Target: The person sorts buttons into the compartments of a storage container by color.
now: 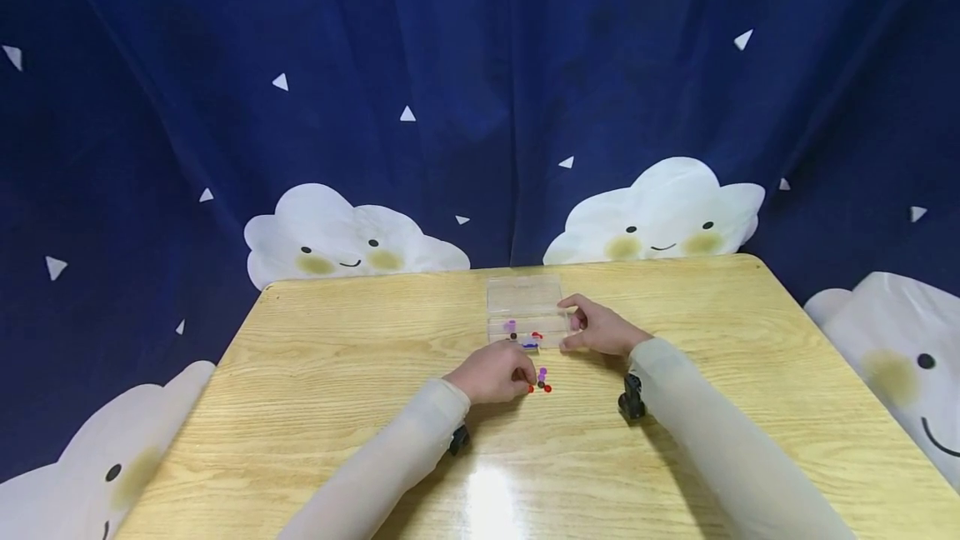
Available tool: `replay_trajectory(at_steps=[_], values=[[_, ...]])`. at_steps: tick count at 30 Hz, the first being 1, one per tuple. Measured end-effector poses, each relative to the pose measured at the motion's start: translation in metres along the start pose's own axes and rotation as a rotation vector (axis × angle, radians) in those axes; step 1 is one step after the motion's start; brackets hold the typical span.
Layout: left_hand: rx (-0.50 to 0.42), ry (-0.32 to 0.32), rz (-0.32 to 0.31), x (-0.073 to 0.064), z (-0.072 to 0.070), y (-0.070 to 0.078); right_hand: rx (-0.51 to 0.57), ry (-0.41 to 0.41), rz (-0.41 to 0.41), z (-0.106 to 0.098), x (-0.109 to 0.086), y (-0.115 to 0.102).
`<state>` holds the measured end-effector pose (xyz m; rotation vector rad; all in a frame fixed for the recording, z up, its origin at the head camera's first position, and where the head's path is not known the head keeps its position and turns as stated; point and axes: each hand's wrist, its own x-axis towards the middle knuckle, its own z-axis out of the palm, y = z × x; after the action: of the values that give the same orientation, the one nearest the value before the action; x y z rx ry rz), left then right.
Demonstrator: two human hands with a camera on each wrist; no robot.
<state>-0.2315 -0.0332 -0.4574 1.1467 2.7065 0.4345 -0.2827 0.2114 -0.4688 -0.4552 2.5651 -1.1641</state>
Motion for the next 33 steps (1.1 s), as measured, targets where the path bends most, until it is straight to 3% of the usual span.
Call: replay_trajectory(at_steps=[33], values=[[0.040,0.006,-0.011,0.0012,-0.0003,0.0049,0.012,-0.004,0.018,-0.0002,-0.0005,-0.0022]])
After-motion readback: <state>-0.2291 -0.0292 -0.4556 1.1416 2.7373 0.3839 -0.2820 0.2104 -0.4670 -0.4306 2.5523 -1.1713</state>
